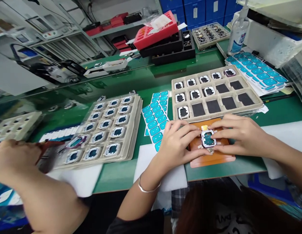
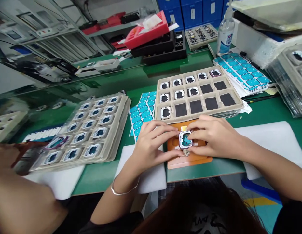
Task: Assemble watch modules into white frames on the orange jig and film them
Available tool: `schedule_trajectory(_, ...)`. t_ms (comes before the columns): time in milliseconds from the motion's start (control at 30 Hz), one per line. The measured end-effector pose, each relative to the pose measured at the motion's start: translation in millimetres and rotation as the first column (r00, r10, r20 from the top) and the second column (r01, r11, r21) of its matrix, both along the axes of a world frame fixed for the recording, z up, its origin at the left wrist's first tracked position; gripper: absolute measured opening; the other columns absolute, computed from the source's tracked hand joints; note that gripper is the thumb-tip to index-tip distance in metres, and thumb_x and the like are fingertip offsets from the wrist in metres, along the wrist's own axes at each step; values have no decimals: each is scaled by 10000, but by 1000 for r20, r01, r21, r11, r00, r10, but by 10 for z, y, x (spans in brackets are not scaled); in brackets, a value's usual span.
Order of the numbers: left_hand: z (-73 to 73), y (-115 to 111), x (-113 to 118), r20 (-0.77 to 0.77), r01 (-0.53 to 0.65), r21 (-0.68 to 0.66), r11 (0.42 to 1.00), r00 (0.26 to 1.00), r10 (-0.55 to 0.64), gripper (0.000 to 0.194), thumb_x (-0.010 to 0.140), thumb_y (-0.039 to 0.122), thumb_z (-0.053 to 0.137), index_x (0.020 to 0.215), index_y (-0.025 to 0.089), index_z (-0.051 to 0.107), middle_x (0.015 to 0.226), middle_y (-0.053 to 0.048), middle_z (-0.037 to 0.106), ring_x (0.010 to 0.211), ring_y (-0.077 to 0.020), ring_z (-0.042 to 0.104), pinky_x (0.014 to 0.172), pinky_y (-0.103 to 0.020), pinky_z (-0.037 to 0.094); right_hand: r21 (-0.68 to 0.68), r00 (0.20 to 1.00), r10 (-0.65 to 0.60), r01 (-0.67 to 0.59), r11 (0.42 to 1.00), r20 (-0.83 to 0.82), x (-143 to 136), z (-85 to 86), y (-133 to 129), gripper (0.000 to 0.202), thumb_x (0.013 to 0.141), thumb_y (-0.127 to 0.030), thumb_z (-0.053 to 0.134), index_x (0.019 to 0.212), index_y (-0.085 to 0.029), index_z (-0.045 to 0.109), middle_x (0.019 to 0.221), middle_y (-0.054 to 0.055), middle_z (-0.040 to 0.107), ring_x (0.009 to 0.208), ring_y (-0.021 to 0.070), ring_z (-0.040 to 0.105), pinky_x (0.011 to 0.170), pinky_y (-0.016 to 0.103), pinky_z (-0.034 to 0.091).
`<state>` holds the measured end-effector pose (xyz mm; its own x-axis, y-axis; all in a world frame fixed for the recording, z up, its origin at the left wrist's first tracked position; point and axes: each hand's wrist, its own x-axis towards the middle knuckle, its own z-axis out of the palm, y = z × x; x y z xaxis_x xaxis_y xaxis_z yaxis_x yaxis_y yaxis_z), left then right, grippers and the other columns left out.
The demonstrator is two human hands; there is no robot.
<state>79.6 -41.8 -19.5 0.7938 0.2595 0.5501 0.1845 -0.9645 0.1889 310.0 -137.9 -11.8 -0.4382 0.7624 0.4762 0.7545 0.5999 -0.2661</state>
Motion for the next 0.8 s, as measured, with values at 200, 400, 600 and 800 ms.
schedule_trajectory(200,-20,-26,13,-42,-15,-99,995,999,11,440,841,501,719,1154,199,651,1098,-65,738,989,-231,607,849,-392,399,27,1000,11,-11,1000,0,-7,-57,25,185,919,-333,641,913,-192,761,1070,93,749,829,218,636,681,351,552)
schedule_trajectory(400,-15,-24,-3,-86,-18,-174,985,996,3,452,853,535,700,1167,213,647,1130,-75,715,1024,-238,589,861,-401,403,-16,1000,2,-2,1000,10,-10,-50,15,200,940,-328,615,916,-193,761,1090,92,744,851,221,641,693,352,552)
schedule_trajectory(600,-111,21,36,-63,-1,-343,939,998,-22,457,773,571,756,1029,205,658,1092,-72,690,1042,-247,560,902,-416,432,-63,999,1,1,998,37,0,-64,25,205,934,-357,634,875,-200,752,1077,81,746,865,229,660,708,363,549)
schedule_trajectory(800,-164,-35,107,80,5,-444,896,996,34,471,758,551,778,1085,234,662,1097,-66,688,1036,-238,589,921,-416,449,-177,996,-69,57,983,-64,-32,-20,34,260,850,-366,703,1037,-191,660,936,63,721,850,218,659,681,324,536)
